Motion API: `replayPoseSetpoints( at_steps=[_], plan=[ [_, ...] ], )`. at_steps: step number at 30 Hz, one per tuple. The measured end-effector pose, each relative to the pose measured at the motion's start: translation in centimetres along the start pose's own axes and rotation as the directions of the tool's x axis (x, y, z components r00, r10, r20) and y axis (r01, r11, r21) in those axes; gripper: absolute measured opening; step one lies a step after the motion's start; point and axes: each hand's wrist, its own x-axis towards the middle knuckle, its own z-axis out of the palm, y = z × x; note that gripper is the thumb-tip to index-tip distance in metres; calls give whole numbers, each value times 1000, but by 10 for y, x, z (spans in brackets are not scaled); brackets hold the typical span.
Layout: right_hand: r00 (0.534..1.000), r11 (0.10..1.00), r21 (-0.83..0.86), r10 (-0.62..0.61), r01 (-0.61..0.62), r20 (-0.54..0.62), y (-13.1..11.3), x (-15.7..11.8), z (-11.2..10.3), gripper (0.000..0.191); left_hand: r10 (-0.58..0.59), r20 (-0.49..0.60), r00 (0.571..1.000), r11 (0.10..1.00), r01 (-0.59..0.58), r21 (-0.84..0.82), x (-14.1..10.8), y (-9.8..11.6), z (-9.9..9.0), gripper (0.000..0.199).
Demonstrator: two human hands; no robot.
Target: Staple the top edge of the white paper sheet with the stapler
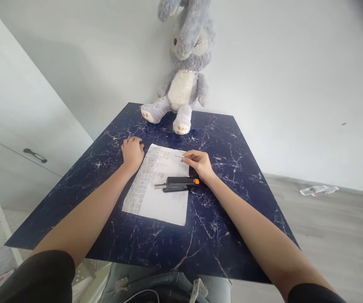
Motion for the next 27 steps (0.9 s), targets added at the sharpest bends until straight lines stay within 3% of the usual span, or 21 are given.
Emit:
replayPoseSetpoints(
  at_steps=[2, 4, 5, 7, 9, 10, 11, 19, 21, 25, 27],
  plan=[
    [1000, 1000, 23, -2, 2, 12, 1, 0, 0, 31, 58, -85, 995, 996, -64, -65, -4, 10, -3, 26],
    [1000, 1000, 20, 2, -2, 24, 1, 0, 0, 32, 221, -137, 966, 946, -246, -210, -9, 23, -9, 27],
    [1000, 1000, 12, 7, -7, 29, 0, 0, 0, 32, 342, -132, 930, 878, -366, -308, -12, 30, -11, 28],
    [999, 1000, 4, 14, -14, 31, 0, 0, 0, 33, 607, -61, 792, 675, -555, -486, -19, 44, -14, 30],
    [999, 1000, 4, 4, -4, 38, -1, 0, 0, 31, 764, 4, 645, 530, -624, -574, -25, 53, -12, 31],
    [999, 1000, -1, -8, 8, 44, -1, 0, -1, 30, 793, 23, 609, 505, -636, -584, -28, 55, -10, 32],
    [998, 1000, -12, -24, 24, 54, 0, 0, -1, 29, 800, 38, 599, 507, -641, -576, -30, 57, -8, 34],
    [987, 983, -175, -24, 52, 157, 3, 2, -2, 31, 752, 71, 655, 604, -643, -470, -35, 54, 5, 33],
    [987, 988, -150, -20, 44, 161, -1, 0, -2, 35, 729, 76, 680, 621, -611, -491, -35, 54, 4, 33],
    [974, 996, 7, -91, 91, 208, -11, -4, -6, 45, 550, 129, 825, 708, -379, -595, -30, 54, 0, 31],
    [905, 991, 59, -133, 119, 404, -14, -5, -9, 52, 407, 181, 895, 717, -190, -671, -25, 52, -2, 34]
  ],
)
